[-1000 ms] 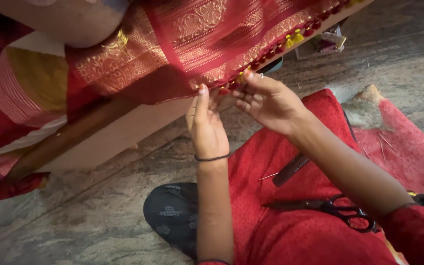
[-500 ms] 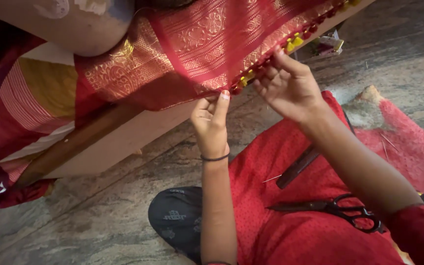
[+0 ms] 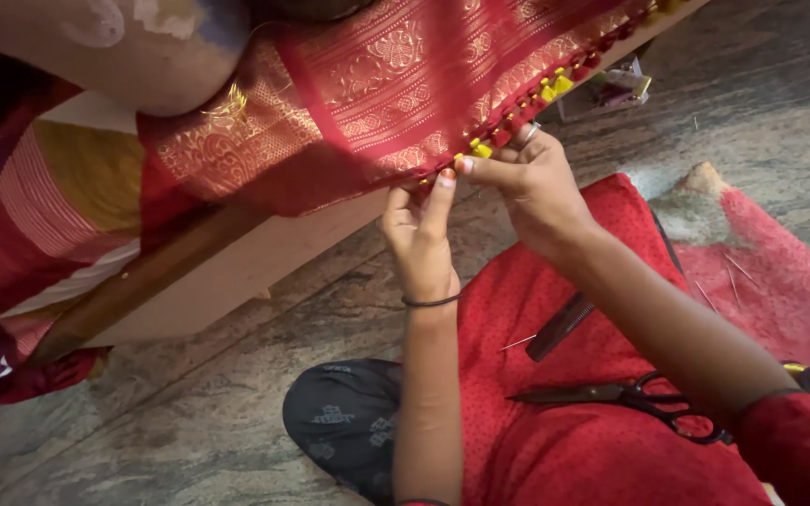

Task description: The recorder is creating decorative tassels for a red and gold textile, likely a saree.

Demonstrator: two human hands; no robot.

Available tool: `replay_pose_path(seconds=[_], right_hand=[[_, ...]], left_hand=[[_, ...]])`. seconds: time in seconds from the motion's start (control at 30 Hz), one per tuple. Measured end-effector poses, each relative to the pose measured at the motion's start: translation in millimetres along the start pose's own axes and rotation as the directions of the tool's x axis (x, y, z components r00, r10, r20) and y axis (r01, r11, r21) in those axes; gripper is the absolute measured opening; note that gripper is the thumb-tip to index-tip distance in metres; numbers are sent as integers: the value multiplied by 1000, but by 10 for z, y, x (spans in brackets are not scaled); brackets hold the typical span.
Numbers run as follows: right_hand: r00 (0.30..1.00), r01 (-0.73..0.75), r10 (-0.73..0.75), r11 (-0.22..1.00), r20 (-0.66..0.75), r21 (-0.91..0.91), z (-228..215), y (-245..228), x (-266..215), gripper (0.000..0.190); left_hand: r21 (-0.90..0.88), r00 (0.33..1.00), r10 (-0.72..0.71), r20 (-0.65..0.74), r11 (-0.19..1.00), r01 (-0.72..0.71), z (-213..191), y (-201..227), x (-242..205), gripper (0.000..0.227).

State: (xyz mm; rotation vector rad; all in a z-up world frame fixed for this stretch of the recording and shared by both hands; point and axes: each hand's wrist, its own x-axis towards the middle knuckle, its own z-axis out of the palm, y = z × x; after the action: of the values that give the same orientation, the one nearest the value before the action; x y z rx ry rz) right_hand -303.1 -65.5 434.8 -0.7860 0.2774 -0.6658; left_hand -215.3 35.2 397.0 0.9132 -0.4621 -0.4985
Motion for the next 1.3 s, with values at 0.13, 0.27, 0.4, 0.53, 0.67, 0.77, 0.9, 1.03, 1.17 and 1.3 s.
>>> replay_pose_path(seconds=[0.13, 0.27, 0.4, 0.53, 0.67, 0.77, 0.9, 1.03, 1.17, 1.3], right_hand=[[998, 49, -52, 987, -18, -151, 0, -71, -27, 37], [1000, 18, -23, 970, -17, -241, -234, 15, -41, 28], [998, -30, 19, 977, -58, -210, -587, 124, -96, 19], [977, -157, 128, 973, -169, -171, -940, 185, -210, 14], [951, -250, 201, 947, -236, -203, -1286, 293, -364, 12], [932, -303, 237, 924, -274, -234, -1507, 429, -517, 12], [896, -369, 283, 903, -341, -221, -1669, 409, -710, 13], [875, -392, 301, 900, -379, -190, -1902, 384, -775, 14], [884, -368, 290, 915, -367, -164, -1979, 342, -729, 14], [902, -338, 275, 930, -333, -147, -1716, 147, -526, 15]], left_hand=[[-57, 999, 24, 44, 998, -21, 27, -24, -4, 19], [-597, 962, -71, 265, 771, 221, -304, -257, -70, 17], [-636, 927, -134, 351, 693, 341, 52, 340, -123, 51], [-526, 931, -211, 298, 777, 345, -23, 299, -81, 52], [-240, 971, -174, 166, 948, 211, -88, -37, 31, 33], [-164, 992, -75, 98, 982, 91, 175, -117, 93, 27], [44, 1000, 0, 0, 999, 0, 33, -294, 130, 23], [595, 993, 89, 74, 796, -116, -199, -184, 249, 22], [-7, 931, -47, 361, 999, 53, -349, -298, 240, 53], [-556, 911, -104, 400, 762, 331, 59, 150, -22, 66]])
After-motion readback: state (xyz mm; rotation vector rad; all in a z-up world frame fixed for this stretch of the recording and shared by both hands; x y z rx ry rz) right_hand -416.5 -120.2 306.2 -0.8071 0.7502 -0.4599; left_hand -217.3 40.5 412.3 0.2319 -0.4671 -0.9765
